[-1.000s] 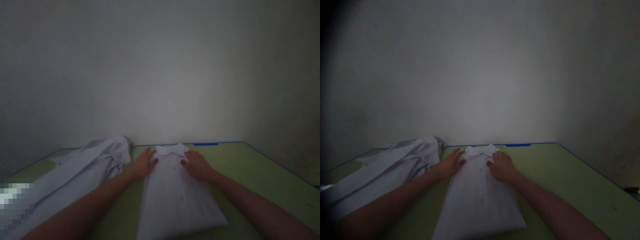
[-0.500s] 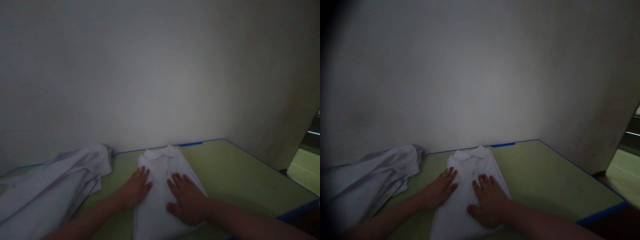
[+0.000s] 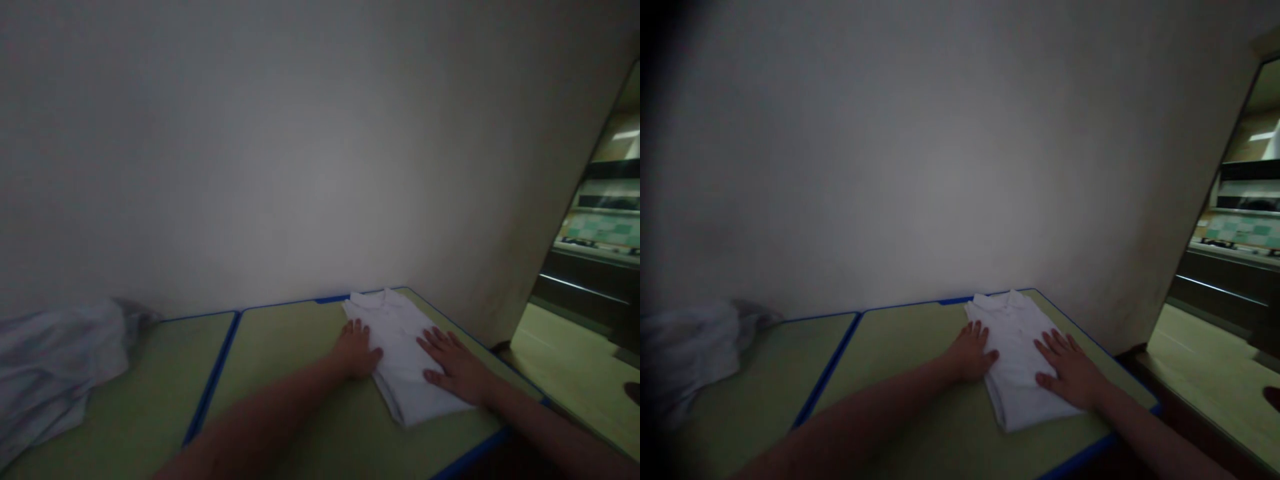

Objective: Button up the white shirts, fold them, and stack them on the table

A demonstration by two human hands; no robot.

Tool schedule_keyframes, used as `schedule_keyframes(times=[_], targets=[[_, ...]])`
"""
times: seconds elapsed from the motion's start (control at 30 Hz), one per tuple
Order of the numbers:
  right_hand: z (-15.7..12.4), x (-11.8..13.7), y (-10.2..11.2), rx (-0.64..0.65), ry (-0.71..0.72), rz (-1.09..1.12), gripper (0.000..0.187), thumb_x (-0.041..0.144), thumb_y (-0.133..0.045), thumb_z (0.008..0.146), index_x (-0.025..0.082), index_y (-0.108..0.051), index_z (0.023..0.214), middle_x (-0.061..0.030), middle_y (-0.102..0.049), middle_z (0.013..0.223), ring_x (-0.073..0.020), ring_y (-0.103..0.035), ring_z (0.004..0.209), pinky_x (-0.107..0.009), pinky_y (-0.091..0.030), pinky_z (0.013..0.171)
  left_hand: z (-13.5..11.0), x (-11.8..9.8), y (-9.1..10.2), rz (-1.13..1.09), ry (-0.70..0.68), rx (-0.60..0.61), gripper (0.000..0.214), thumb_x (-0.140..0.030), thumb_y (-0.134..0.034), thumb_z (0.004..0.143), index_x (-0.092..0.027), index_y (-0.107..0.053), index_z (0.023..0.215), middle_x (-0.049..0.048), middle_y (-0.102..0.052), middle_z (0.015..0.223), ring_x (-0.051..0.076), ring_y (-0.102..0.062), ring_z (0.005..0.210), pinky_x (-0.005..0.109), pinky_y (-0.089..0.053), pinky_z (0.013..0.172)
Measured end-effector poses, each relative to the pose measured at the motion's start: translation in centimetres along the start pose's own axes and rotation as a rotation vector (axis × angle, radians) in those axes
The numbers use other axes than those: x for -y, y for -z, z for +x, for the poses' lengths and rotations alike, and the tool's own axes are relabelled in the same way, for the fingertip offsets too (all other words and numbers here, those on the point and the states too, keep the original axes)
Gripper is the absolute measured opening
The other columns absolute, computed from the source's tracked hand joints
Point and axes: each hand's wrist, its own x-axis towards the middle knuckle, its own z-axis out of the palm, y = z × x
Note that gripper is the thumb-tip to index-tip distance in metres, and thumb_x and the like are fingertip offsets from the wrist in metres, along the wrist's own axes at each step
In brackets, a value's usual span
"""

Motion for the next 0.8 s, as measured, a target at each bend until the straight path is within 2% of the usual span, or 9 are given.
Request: schedule_keyframes(times=[0.07,0.13,0.27,0.4,0.53,0.63,0.73,0.8], targets=[[-0.3,-3.2,-0.7,-0.023,-0.16,-0.042,0.079,0.072,-0.032,0.077,0.027,-0.022,0.141,-0.0057,-0.012,0.147,-0.033,-0.008,0.134,-0.053,-0.007,0.107,2.9,-1.5,-0.4,0.001,-0.009,-0.01,0.085,-0.068,-0.01,0.079,-0.01,-0.021,0.14,0.017,-0.013,0.147,0.033,-0.011,0.135,0.047,-0.01,0.108],[-0.3,-5.6,-1.3,-0.002,-0.25,-0.042,0.082,0.074,-0.029,0.076,0.025,-0.022,0.141,-0.0062,-0.014,0.147,-0.0317,-0.01,0.134,-0.05,-0.012,0.108,5.0,-2.5,-0.5,0.0,-0.025,-0.01,0.084,-0.067,-0.011,0.079,-0.01,-0.021,0.14,0.0167,-0.014,0.147,0.033,-0.011,0.135,0.046,-0.009,0.108],[0.1,-8.2,-1.8,0.032,-0.272,-0.015,0.082,0.074,-0.026,0.077,0.024,-0.021,0.142,-0.0053,-0.013,0.147,-0.0291,-0.011,0.134,-0.045,-0.013,0.109,7.5,-3.2,-0.5,-0.001,-0.051,-0.009,0.084,-0.068,-0.011,0.079,-0.011,-0.02,0.14,0.0161,-0.014,0.147,0.031,-0.011,0.135,0.045,-0.008,0.108],[0.3,-9.2,-1.6,0.03,-0.268,-0.001,0.083,0.075,-0.026,0.076,0.025,-0.02,0.142,-0.0045,-0.012,0.147,-0.0288,-0.011,0.134,-0.045,-0.013,0.11,8.3,-3.2,-0.3,-0.003,-0.069,-0.005,0.085,-0.069,-0.009,0.078,-0.012,-0.018,0.141,0.0151,-0.011,0.148,0.031,-0.01,0.135,0.045,-0.008,0.109],[0.4,-9.1,-0.3,0.053,-0.303,-0.017,0.083,0.075,-0.026,0.075,0.025,-0.02,0.142,-0.0054,-0.014,0.146,-0.0294,-0.011,0.134,-0.049,-0.012,0.109,7.5,-3.7,0.4,-0.013,-0.044,-0.012,0.088,-0.07,-0.013,0.077,-0.009,-0.015,0.141,0.0165,-0.004,0.148,0.032,-0.008,0.135,0.045,-0.009,0.108],[0.7,-7.9,1.3,0.027,-0.324,-0.03,0.082,0.074,-0.026,0.076,0.025,-0.018,0.142,-0.006,-0.015,0.146,-0.0305,-0.01,0.134,-0.053,-0.009,0.108,5.5,-5.1,1.4,-0.048,-0.051,-0.077,0.089,-0.069,-0.015,0.077,-0.007,-0.013,0.141,0.0172,0.0,0.148,0.033,-0.001,0.136,0.047,-0.005,0.108],[1.0,-5.8,2.2,-0.019,-0.264,-0.039,0.074,0.069,-0.022,0.081,0.028,-0.015,0.142,-0.0032,-0.012,0.147,-0.0274,-0.008,0.135,-0.05,-0.01,0.109,2.4,-7.2,1.8,-0.09,-0.253,-0.132,0.09,-0.07,-0.018,0.076,-0.009,-0.011,0.142,0.0139,-0.001,0.149,0.028,0.004,0.136,0.042,-0.004,0.11],[0.9,-4.5,1.8,-0.013,-0.208,-0.046,0.071,0.068,-0.022,0.082,0.029,-0.016,0.142,-0.0021,-0.011,0.147,-0.0266,-0.009,0.135,-0.049,-0.013,0.109,0.3,-8.6,1.7,-0.097,-0.375,-0.1,0.086,-0.068,-0.019,0.078,-0.01,-0.013,0.142,0.0135,-0.004,0.149,0.027,0.001,0.137,0.041,-0.006,0.11]])
